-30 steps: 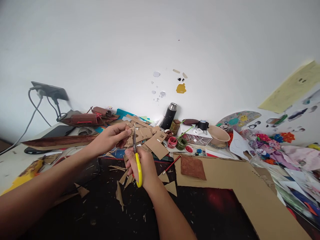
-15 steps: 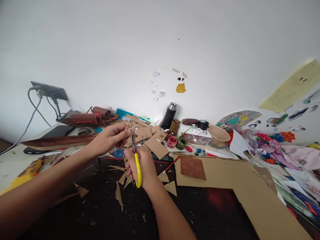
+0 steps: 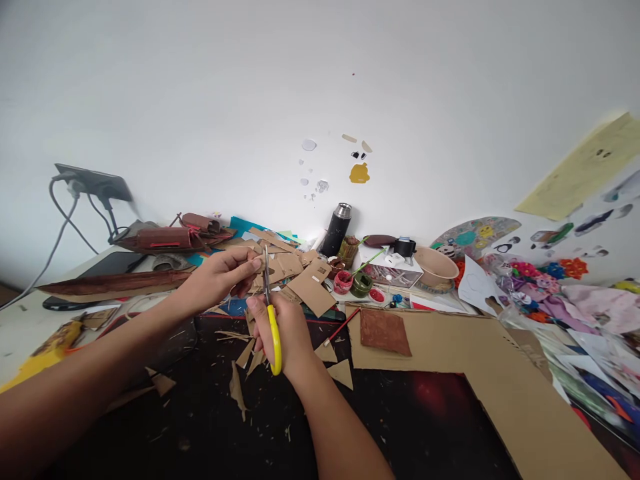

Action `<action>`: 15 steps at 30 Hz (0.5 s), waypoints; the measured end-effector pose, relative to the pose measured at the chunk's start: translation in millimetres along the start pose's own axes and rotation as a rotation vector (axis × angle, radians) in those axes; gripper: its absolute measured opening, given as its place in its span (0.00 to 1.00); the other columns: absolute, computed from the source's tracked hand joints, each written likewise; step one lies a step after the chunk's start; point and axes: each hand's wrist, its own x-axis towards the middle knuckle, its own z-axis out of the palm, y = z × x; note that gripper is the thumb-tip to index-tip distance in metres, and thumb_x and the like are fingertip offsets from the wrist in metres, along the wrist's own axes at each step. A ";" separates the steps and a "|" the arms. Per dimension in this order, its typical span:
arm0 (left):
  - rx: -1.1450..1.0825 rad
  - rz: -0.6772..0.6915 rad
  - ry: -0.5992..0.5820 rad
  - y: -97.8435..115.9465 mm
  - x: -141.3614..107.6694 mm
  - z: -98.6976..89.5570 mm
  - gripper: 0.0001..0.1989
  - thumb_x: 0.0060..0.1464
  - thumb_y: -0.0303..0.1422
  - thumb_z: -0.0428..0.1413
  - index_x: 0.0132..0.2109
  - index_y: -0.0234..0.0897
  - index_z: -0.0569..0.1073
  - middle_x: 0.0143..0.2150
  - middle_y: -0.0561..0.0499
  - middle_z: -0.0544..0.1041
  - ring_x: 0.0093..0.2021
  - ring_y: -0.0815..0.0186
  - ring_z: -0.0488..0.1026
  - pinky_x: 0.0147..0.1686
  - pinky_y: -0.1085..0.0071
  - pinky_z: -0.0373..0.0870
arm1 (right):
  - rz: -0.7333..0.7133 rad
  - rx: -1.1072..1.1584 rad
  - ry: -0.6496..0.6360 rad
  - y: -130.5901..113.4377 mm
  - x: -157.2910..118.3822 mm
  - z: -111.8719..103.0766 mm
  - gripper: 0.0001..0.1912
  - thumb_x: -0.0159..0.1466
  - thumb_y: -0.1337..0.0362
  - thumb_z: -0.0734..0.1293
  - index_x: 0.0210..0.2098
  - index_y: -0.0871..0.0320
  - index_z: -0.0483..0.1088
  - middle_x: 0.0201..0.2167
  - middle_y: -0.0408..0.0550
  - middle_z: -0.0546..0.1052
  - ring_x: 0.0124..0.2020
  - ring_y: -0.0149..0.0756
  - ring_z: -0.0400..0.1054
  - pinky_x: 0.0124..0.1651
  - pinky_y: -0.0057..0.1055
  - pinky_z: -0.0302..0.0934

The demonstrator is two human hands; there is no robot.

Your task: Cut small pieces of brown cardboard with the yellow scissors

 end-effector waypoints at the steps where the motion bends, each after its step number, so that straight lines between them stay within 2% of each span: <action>1: -0.007 -0.004 0.000 0.6 0.0 0.5 0.18 0.69 0.43 0.54 0.31 0.40 0.66 0.20 0.57 0.69 0.20 0.70 0.67 0.22 0.75 0.61 | -0.003 -0.010 -0.005 0.6 0.2 -0.4 0.28 0.72 0.36 0.63 0.43 0.55 0.72 0.19 0.38 0.70 0.15 0.31 0.67 0.18 0.24 0.58; 15: -0.050 -0.011 0.026 1.7 -0.6 4.9 0.18 0.68 0.43 0.55 0.31 0.40 0.66 0.20 0.57 0.69 0.20 0.70 0.67 0.22 0.75 0.63 | -0.017 -0.064 0.006 -5.2 -1.1 -1.3 0.28 0.72 0.35 0.62 0.39 0.54 0.69 0.18 0.37 0.68 0.14 0.32 0.66 0.19 0.26 0.58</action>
